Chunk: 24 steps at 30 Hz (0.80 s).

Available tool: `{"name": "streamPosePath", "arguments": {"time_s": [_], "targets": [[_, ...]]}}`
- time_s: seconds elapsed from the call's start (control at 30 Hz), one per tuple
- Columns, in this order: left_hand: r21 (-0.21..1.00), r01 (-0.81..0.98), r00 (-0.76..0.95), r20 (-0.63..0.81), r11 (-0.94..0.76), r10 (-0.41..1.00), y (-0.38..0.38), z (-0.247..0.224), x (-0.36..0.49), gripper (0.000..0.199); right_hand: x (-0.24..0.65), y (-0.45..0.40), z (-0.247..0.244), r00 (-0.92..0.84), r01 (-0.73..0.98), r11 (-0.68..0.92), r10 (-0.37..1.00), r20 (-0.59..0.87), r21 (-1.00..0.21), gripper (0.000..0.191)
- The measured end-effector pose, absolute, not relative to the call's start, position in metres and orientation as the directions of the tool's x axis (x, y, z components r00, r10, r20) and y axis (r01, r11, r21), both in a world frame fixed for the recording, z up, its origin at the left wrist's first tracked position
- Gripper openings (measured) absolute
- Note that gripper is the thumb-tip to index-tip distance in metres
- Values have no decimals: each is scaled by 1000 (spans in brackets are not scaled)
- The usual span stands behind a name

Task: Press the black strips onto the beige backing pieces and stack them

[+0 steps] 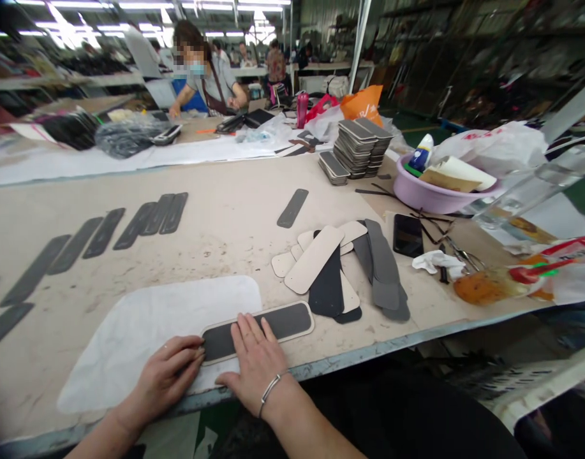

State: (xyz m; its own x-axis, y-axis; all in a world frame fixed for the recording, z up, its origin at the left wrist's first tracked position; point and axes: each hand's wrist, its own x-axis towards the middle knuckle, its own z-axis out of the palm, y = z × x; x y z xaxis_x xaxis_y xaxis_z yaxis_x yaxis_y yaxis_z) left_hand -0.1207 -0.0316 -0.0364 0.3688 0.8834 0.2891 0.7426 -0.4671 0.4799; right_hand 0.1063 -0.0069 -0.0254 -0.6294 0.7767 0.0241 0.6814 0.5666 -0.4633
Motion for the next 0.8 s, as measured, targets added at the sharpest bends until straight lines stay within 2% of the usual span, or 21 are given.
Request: {"name": "streamPosePath", "arguments": {"time_s": [0.2,0.33,0.5,0.6,0.7,0.73,0.8], "targets": [[516,735,354,262,-440,898,-31,-33,-119,13,170,2,-44,-482,834,456,876,-8,-310,76],[538,738,321,250,-406,914,-33,-29,-115,13,193,2,-56,-402,892,405,914,59,-200,75],[565,743,260,249,-358,933,-34,-24,-113,13,193,0,-69,-396,893,422,902,172,-155,75],[598,762,148,213,-249,966,-33,-16,-117,13,193,0,-74,-402,890,433,892,206,-140,76],[601,784,-23,275,-153,961,-35,-2,-105,19,193,1,-76,-416,885,449,882,221,-124,76],[592,787,-14,299,-174,954,-37,3,-95,23,193,1,-78,-420,883,454,878,228,-121,77],[555,777,157,289,-298,945,-40,13,-62,36,195,0,-81,-426,878,464,871,245,-119,79]]}}
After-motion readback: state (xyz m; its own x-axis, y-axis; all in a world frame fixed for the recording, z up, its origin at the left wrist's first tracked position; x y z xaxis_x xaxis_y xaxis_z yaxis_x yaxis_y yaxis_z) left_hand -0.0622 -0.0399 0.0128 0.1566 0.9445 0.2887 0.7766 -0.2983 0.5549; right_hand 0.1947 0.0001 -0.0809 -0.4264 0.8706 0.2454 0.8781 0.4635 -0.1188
